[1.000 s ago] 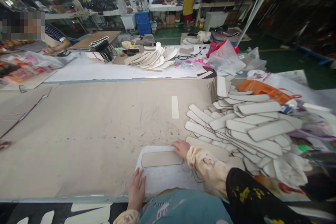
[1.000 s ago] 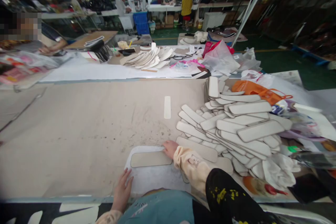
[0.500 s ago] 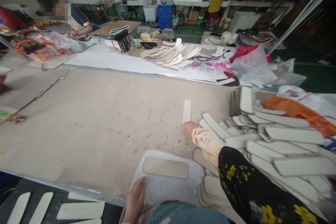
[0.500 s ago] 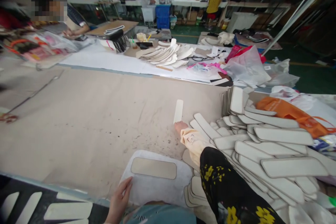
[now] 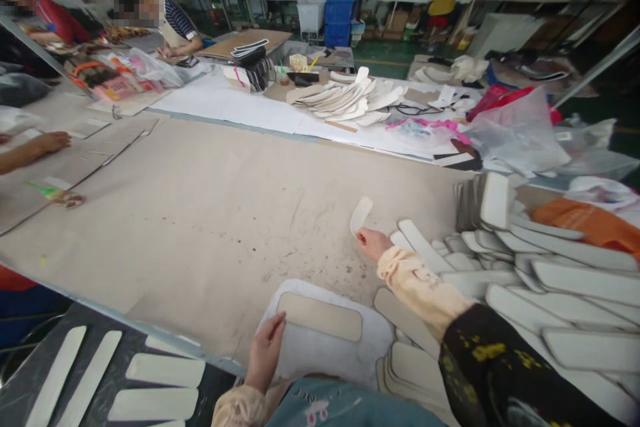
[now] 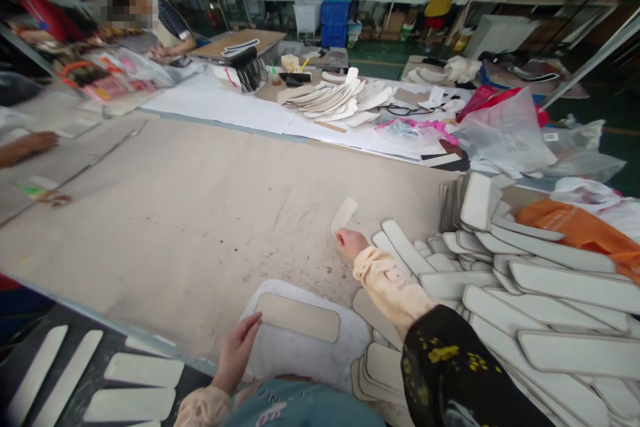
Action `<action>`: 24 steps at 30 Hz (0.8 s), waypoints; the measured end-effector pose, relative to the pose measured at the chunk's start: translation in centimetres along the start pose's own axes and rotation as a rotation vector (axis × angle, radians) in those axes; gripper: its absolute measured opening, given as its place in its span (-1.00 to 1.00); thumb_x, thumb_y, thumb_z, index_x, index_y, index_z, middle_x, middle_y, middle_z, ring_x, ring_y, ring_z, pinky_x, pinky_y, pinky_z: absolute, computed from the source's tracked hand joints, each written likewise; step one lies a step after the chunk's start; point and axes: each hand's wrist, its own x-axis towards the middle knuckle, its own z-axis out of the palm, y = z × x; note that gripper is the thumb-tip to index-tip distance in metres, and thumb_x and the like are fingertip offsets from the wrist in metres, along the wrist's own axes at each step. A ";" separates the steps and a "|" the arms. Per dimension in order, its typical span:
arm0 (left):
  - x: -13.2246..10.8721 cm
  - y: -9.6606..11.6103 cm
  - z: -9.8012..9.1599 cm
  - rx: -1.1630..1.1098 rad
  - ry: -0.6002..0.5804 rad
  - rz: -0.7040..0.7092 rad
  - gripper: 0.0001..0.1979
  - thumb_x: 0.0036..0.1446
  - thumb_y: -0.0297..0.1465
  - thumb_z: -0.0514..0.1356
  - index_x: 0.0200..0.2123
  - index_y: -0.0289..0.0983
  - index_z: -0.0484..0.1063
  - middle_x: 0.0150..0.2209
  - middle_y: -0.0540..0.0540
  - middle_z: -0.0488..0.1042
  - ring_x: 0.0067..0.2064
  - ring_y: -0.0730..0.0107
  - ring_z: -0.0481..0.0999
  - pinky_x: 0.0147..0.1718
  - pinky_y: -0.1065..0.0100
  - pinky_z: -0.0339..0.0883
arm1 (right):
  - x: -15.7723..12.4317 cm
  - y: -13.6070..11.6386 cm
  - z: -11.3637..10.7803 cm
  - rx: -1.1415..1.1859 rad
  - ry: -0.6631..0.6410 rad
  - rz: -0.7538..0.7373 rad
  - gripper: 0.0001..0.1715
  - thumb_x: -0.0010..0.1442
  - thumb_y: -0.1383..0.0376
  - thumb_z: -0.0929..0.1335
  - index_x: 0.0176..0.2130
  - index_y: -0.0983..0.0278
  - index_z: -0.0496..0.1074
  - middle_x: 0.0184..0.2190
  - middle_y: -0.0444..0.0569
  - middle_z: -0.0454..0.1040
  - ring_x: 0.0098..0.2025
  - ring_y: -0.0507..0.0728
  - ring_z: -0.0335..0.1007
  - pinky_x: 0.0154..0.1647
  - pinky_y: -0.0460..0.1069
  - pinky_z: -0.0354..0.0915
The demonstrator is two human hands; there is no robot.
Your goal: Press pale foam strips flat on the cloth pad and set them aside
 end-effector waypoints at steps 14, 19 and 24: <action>2.2 5.2 0.6 -0.724 -0.125 -0.381 -0.58 0.02 -0.21 0.20 -0.09 -0.33 0.39 0.08 -0.30 0.33 -0.02 0.26 0.43 -0.01 0.17 0.29 | -14.4 -10.3 -2.4 0.974 -0.247 0.162 -0.73 -0.07 0.15 0.42 -0.44 0.24 0.30 -0.56 -0.14 0.36 -0.51 0.03 0.30 -0.49 -0.07 0.23; 1.1 4.2 0.0 -0.758 -0.151 -0.368 -0.69 -0.02 -0.32 0.24 -0.20 -0.36 0.45 -0.08 -0.22 0.47 -0.15 0.38 0.49 -0.09 0.29 0.35 | -16.5 -9.3 -0.3 1.074 -0.210 0.245 -0.72 -0.08 0.17 0.43 -0.43 0.26 0.31 -0.56 -0.15 0.37 -0.51 0.01 0.30 -0.47 -0.08 0.22; 0.1 3.0 -0.2 -0.779 -0.109 -0.460 -0.81 -0.10 -0.45 0.28 -0.32 -0.37 0.48 -0.28 -0.14 0.54 -0.29 0.46 0.50 -0.25 0.42 0.40 | -18.5 -7.1 2.7 1.152 -0.122 0.367 -0.73 -0.12 0.24 0.44 -0.43 0.29 0.32 -0.57 -0.18 0.37 -0.52 -0.01 0.30 -0.47 -0.10 0.21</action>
